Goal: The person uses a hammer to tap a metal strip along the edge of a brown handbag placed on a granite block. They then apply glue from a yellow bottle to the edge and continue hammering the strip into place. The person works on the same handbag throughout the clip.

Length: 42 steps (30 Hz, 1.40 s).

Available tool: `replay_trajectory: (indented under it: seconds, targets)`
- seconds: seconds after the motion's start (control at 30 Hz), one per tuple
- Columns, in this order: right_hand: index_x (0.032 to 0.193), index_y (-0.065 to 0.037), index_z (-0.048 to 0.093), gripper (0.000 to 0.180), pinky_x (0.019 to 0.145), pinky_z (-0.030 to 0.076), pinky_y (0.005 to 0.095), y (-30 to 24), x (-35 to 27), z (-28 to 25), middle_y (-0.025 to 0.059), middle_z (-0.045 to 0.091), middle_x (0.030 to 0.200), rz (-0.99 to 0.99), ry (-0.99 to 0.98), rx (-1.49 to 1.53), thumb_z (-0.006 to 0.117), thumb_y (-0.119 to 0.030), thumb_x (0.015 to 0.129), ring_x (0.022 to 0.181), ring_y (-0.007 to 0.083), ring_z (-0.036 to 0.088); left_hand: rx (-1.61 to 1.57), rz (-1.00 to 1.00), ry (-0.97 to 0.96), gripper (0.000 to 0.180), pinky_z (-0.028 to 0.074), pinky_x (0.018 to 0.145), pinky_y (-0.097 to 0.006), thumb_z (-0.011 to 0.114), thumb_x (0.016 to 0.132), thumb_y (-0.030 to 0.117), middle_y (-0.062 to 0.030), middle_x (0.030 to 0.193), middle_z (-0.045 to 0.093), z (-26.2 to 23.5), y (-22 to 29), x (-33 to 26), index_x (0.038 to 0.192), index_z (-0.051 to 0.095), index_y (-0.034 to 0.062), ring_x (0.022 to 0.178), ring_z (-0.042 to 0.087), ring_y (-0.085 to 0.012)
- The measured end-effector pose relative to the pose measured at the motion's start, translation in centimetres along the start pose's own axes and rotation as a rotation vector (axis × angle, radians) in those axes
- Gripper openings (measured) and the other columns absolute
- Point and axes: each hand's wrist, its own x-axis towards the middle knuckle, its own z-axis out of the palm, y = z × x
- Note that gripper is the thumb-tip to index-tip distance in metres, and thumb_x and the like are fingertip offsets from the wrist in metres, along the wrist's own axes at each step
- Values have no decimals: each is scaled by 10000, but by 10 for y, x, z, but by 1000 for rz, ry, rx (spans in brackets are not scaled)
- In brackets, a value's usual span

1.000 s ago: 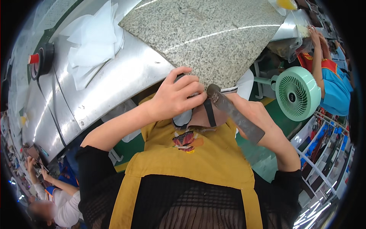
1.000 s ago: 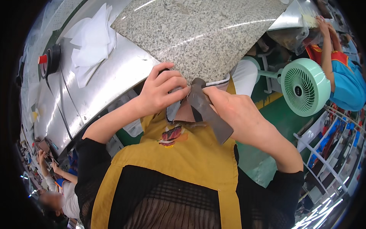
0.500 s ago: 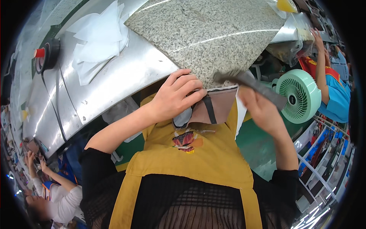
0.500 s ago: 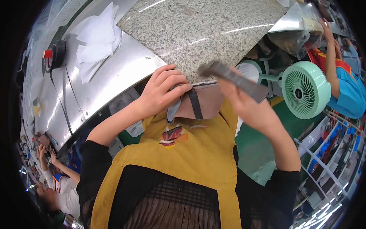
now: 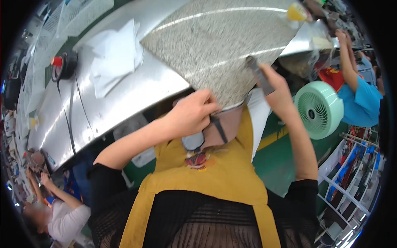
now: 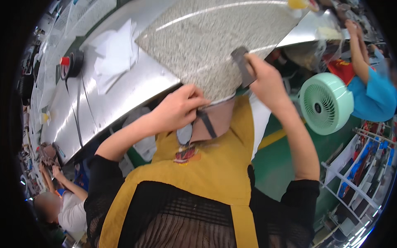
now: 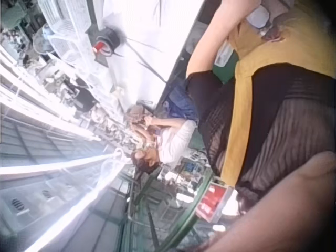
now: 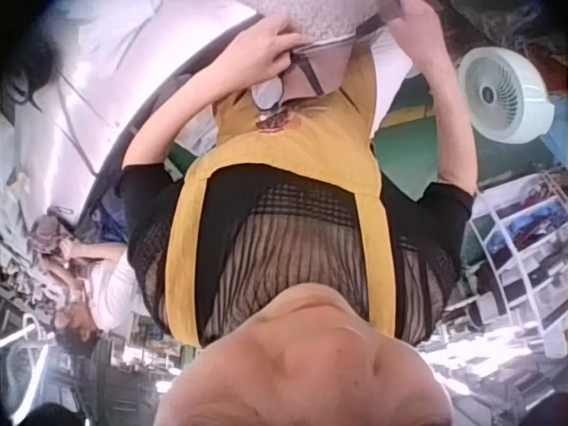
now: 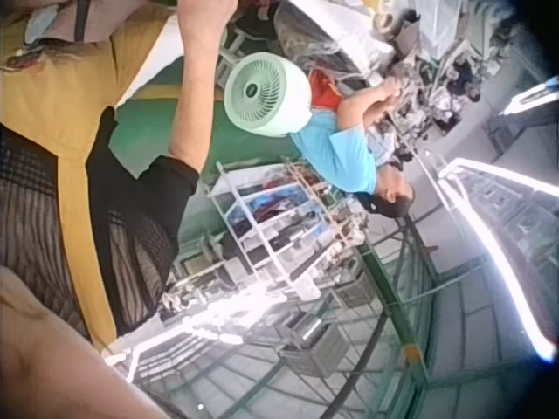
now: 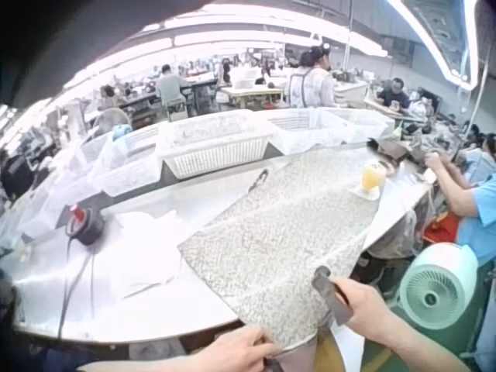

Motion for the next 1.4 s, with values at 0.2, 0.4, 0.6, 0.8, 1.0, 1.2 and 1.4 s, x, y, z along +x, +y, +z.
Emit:
replay_trajectory:
  seconds: [0.2,0.4,0.6,0.8,1.0,1.2,1.4]
  targets:
    - [1082,-82,561,304,678,516,402,10,18,16,134,614,955,-43,7,-319,640,-239,834,831,325,632,28,147,-47,313,463,788,-398,564,683,31,-114,877,570,-6,-7,21,989,631,48,900,527,-321]
    - [1118,-80,566,372,862,458,415,-25,14,21,120,544,1153,-383,91,-503,663,-263,809,1048,328,542,-134,-36,-201,381,459,841,-373,532,718,19,-111,922,647,-28,0,1,1076,658,62,927,553,-284]
    - [1072,-67,616,363,790,469,401,-66,-60,50,160,639,964,-20,-633,280,484,-383,951,923,339,602,-439,-211,-324,382,446,893,-312,548,776,55,-99,1035,631,-56,6,-26,1146,643,75,1012,561,-206]
    - [1094,-72,630,369,759,480,387,-103,-58,17,177,653,930,-106,-526,458,507,-384,939,862,337,629,-739,-324,-473,278,434,915,-290,512,959,171,-62,1086,625,-100,41,-24,1126,620,-24,1026,551,-127]
    - [984,-94,650,281,690,470,427,-136,-56,-22,151,638,815,-282,-441,163,551,-346,904,796,343,613,-595,-352,-540,263,416,722,-208,564,957,264,31,859,604,-109,71,-7,995,655,21,809,503,-34]
    - [899,-107,633,235,678,451,394,-150,-54,-43,93,587,707,-537,-333,-53,548,-326,912,724,288,590,-579,-302,-499,232,416,701,-217,633,916,245,33,802,590,-119,101,-6,927,642,13,771,498,-35]
    - [910,-126,655,166,699,429,333,-144,-45,-57,44,554,677,-654,-283,-91,606,-283,889,663,231,566,-220,-78,-273,175,443,712,-251,610,917,225,-28,774,591,-115,126,-5,935,630,52,843,559,-107]
